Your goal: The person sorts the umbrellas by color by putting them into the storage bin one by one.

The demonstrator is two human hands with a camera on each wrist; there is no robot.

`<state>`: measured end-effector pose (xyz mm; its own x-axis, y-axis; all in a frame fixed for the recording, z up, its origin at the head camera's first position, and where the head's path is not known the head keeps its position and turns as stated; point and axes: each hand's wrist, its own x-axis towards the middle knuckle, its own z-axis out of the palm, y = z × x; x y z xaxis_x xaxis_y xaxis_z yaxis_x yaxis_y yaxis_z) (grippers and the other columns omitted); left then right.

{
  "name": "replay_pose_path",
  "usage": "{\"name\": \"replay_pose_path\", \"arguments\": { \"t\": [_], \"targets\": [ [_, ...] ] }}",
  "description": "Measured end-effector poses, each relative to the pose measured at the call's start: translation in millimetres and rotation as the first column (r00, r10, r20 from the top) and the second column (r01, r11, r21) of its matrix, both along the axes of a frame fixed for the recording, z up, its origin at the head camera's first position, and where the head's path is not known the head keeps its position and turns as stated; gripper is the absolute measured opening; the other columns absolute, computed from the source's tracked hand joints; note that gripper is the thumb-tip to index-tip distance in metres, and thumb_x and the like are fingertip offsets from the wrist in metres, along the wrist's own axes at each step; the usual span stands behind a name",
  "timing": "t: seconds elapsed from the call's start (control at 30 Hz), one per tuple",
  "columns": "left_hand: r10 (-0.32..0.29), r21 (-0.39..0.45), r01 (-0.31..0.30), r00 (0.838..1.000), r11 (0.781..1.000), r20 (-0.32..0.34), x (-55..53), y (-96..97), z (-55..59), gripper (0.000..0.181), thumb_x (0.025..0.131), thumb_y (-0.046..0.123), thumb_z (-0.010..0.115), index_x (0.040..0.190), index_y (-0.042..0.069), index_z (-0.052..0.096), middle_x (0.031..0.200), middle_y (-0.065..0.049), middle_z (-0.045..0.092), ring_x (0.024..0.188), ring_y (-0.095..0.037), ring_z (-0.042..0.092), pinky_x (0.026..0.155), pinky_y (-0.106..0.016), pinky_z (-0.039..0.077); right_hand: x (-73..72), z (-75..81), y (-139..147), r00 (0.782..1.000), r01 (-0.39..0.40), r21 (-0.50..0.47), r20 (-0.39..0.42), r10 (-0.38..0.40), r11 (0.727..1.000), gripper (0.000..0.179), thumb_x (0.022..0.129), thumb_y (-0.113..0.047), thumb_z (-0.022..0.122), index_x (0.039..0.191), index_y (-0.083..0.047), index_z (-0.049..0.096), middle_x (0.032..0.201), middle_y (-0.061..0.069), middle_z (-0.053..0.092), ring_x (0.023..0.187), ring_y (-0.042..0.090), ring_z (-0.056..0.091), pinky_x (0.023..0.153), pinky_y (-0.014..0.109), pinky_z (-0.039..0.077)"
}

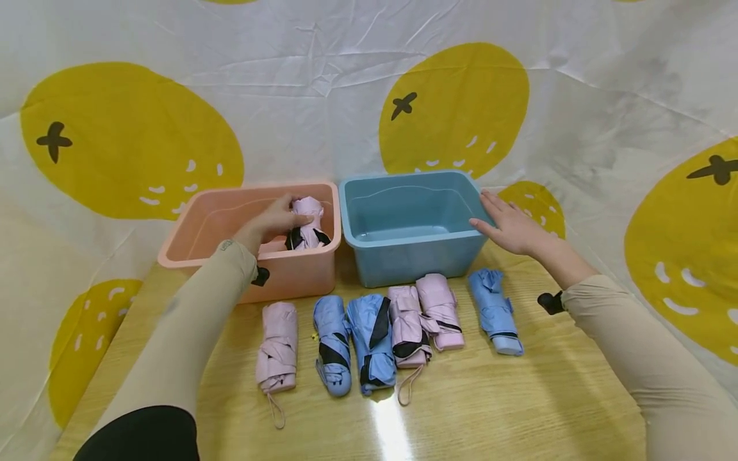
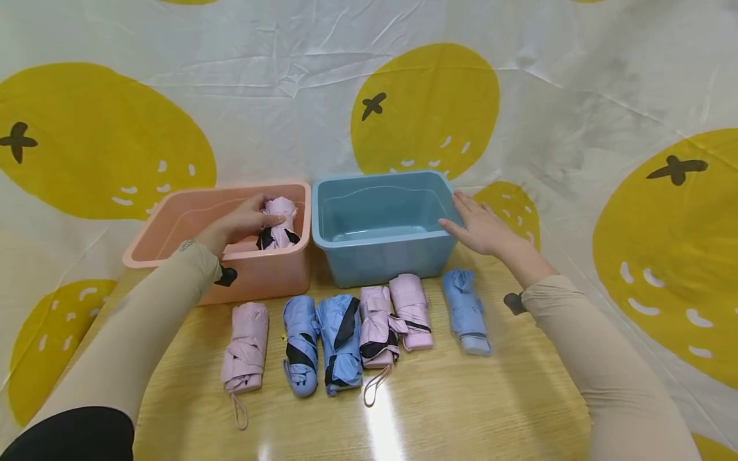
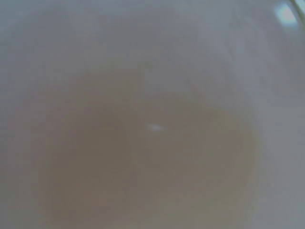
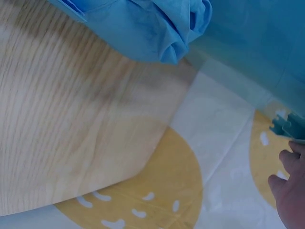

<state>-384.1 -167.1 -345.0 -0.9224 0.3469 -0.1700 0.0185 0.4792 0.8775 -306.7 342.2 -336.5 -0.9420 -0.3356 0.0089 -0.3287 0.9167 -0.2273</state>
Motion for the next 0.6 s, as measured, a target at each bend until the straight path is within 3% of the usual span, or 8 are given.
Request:
{"name": "replay_pose_path", "arguments": {
  "t": [0.17,0.37,0.5,0.6],
  "targets": [
    [0.006,-0.071,-0.002,0.998,0.997,0.06,3.8,-3.4,-4.8,0.07,0.104,0.014,0.063,0.156,-0.001,0.02,0.147,-0.027,0.034,0.12,-0.038,0.049,0.104,-0.049,0.05,1.1,1.0,-2,1.0,-0.002,0.001,-0.003,0.002,1.0,0.083,0.111,-0.053,0.037,0.165,0.002,0.006,0.173,0.022,0.0,0.157,0.045,0.006,0.123,0.066,0.003],
    [0.003,-0.191,0.004,0.999,0.982,0.039,10.6,-3.4,-4.3,0.066,0.1,0.011,0.067,0.15,-0.003,0.026,0.139,-0.027,0.039,0.115,-0.037,0.049,0.101,-0.049,0.051,0.8,0.4,-1,1.0,0.001,0.006,-0.001,-0.001,1.0,0.084,0.11,-0.056,0.036,0.166,0.0,0.006,0.173,0.021,-0.001,0.157,0.045,0.006,0.123,0.066,0.003],
    [-0.044,-0.278,0.049,0.999,0.959,0.023,12.5,-3.3,-5.9,0.059,0.098,0.008,0.067,0.144,-0.005,0.033,0.129,-0.024,0.044,0.096,-0.031,0.053,0.089,-0.045,0.055,0.8,-1.0,0,1.0,0.01,0.009,0.001,-0.01,1.0,0.084,0.11,-0.057,0.035,0.166,-0.001,0.006,0.174,0.019,-0.002,0.157,0.045,0.006,0.123,0.065,0.003],
    [-0.067,-0.295,0.077,0.997,0.952,0.041,10.9,-5.1,-7.3,0.055,0.099,0.007,0.064,0.143,-0.007,0.035,0.119,-0.022,0.045,0.081,-0.027,0.054,0.08,-0.04,0.056,-0.4,-1.6,-1,1.0,0.012,0.01,0.002,-0.012,1.0,0.084,0.11,-0.057,0.034,0.166,-0.002,0.005,0.174,0.018,-0.003,0.157,0.045,0.006,0.123,0.066,0.002]
  ]
}}
